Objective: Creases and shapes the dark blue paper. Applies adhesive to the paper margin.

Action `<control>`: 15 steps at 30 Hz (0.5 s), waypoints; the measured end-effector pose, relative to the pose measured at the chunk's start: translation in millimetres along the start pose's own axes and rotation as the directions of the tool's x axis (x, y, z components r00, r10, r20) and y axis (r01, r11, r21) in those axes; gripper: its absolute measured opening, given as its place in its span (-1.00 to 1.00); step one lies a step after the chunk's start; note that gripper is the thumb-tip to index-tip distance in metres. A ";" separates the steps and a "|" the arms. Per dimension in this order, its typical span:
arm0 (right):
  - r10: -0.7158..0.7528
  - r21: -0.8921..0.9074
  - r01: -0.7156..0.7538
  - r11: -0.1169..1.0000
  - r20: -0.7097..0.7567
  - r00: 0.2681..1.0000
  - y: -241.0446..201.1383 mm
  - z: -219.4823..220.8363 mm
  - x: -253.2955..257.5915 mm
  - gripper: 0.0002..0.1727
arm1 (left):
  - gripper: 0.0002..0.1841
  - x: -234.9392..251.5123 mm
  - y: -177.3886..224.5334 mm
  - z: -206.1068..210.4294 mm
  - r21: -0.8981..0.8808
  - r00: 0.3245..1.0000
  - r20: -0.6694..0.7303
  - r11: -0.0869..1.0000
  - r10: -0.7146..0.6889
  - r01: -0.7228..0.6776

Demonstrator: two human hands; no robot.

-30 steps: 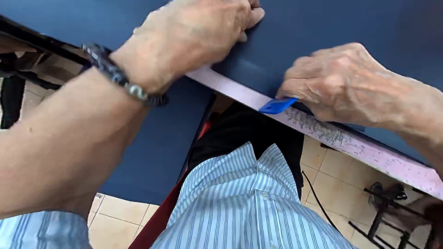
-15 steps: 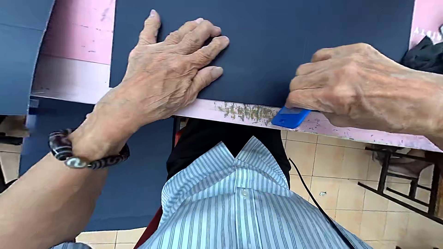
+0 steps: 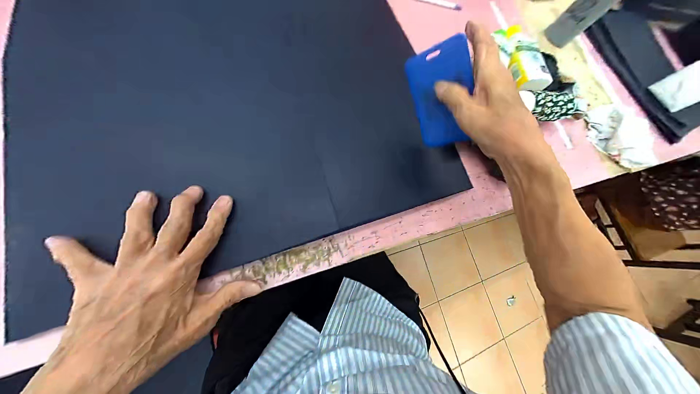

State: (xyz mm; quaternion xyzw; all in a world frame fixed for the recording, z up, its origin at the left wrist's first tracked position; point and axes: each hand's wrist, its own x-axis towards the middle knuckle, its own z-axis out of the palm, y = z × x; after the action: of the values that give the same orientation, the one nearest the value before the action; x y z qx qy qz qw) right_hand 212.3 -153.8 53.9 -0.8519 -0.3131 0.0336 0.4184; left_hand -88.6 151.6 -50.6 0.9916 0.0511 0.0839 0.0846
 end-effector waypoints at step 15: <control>0.485 -0.310 -0.748 0.588 -0.604 0.632 176.2 -122.0 -10.8 0.32 | -0.01 -33.4 -25.0 -21.6 0.039 0.996 -0.062 0.997 -0.061 0.063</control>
State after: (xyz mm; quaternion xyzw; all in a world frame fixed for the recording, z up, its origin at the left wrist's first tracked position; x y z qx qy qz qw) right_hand 331.7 -324.2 1.4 -0.9688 0.1257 -0.1088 0.1840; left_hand -127.4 175.7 -39.3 0.9880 0.0861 0.1103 0.0653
